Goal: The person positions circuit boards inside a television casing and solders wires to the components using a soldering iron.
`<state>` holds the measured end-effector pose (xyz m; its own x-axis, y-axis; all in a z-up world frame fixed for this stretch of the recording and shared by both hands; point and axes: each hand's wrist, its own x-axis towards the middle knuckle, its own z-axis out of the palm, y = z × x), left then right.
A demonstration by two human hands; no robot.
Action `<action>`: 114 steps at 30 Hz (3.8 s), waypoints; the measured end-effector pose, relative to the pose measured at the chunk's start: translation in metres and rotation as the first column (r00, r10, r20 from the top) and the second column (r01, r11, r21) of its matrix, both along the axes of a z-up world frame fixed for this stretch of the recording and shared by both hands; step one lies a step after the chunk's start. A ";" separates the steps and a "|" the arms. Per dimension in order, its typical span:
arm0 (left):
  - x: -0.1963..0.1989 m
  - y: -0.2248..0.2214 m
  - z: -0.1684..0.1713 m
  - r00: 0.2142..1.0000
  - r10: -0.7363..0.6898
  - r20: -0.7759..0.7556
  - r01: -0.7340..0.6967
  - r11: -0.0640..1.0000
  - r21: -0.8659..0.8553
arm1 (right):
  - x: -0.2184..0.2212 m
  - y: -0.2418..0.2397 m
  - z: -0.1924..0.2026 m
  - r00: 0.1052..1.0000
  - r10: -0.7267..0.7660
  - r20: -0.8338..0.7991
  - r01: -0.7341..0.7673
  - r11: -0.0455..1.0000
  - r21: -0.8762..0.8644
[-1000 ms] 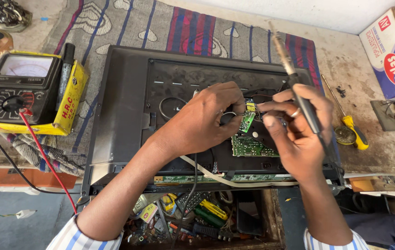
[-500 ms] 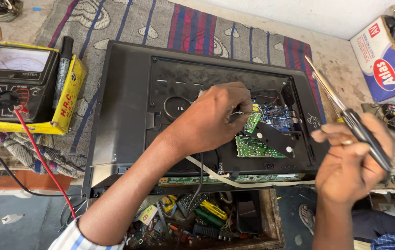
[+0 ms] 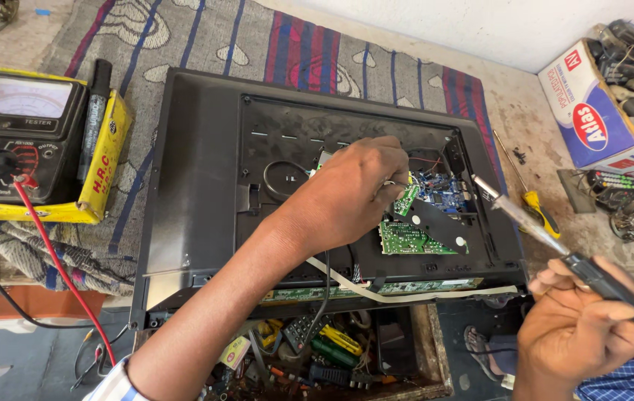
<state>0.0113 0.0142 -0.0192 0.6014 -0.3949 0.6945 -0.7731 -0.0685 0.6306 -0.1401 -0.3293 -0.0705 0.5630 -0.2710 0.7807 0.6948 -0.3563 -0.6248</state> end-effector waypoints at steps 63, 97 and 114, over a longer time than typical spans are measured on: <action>-0.003 -0.006 0.007 0.998 0.042 -0.037 -0.039 0.997 0.061 | 0.002 0.057 0.020 0.999 0.006 -0.045 -0.011 0.994 -0.112; -0.001 -0.011 0.002 0.995 0.058 -0.078 -0.053 0.997 0.062 | 0.000 0.062 0.031 0.999 -0.037 -0.002 0.034 0.927 -0.373; -0.001 -0.012 0.001 0.996 0.061 -0.064 -0.058 0.997 0.049 | -0.002 0.063 0.035 0.996 0.051 -0.067 -0.069 0.951 -0.301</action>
